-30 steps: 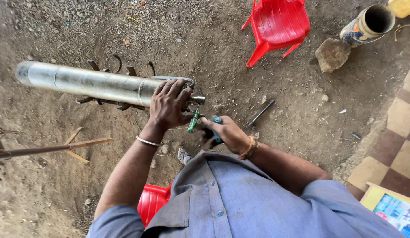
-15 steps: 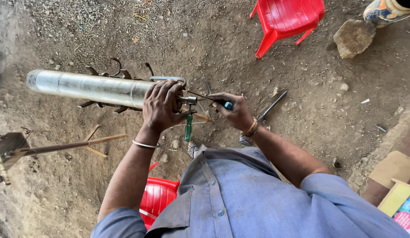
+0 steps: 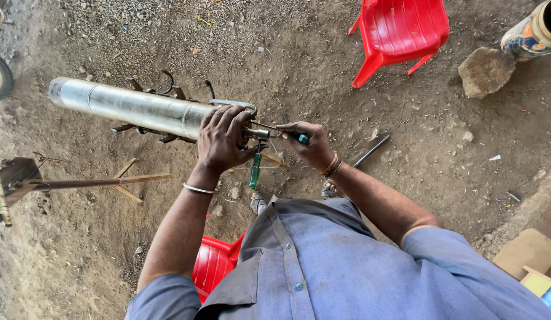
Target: The person works on a submersible pump motor assembly mounted on a wooden stand, using a screwdriver, hammer, and wrench to loosen, remove, and refit components at the end of the metal cylinder, and picks small parts from the workbench.
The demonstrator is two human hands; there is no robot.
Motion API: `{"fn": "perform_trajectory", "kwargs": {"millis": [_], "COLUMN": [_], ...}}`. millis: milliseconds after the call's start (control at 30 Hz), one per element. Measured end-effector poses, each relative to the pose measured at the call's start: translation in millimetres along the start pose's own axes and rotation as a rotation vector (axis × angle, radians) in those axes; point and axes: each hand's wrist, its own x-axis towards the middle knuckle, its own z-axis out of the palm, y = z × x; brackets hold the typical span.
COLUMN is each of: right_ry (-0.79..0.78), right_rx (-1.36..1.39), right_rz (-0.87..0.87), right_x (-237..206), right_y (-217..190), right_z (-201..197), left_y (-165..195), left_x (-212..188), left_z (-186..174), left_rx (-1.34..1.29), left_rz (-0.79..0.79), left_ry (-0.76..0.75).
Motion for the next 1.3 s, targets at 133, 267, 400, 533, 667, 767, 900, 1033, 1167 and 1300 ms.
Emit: {"fn": "perform_trajectory", "kwargs": {"millis": [133,267,400,533,667,767,900,1033,1167,1300], "right_ry": [0.046,-0.038,-0.043,-0.155,-0.226,-0.126,-0.191,-0.218,-0.168,-0.115], "right_rx": [-0.154,-0.360,-0.511,-0.333,-0.752,-0.887,-0.863,-0.759,-0.696,-0.660], "right_rz": [-0.309,-0.598,-0.702,-0.285,-0.721,-0.923,-0.864,-0.811,-0.821,-0.813], "right_x": [10,18,18,20,30,41,41,37,35,34], "right_y": [-5,-13,-19,-20,-23,-27,-31,-27,-18,-15], "right_z": [-8,-25,-28,-27,-44,-50,-47,-43,-40,-36], "left_y": [-1,-1,-1,-1,0,0,0,0,1,1], "left_x": [-1,-1,0,1,2,3,2,1,0,0], "left_z": [1,2,2,1,0,0,0,0,1,-2], "left_rx": [0.000,-0.009,-0.012,-0.001,-0.024,-0.028,-0.029,0.034,0.004,0.011], "left_rz": [0.016,0.039,0.059,0.081,0.101,0.114,0.140,0.179,0.183,0.169], "left_ry": [0.008,0.031,0.067,0.069,0.100,0.111,0.143,0.186,0.202,0.148]}}
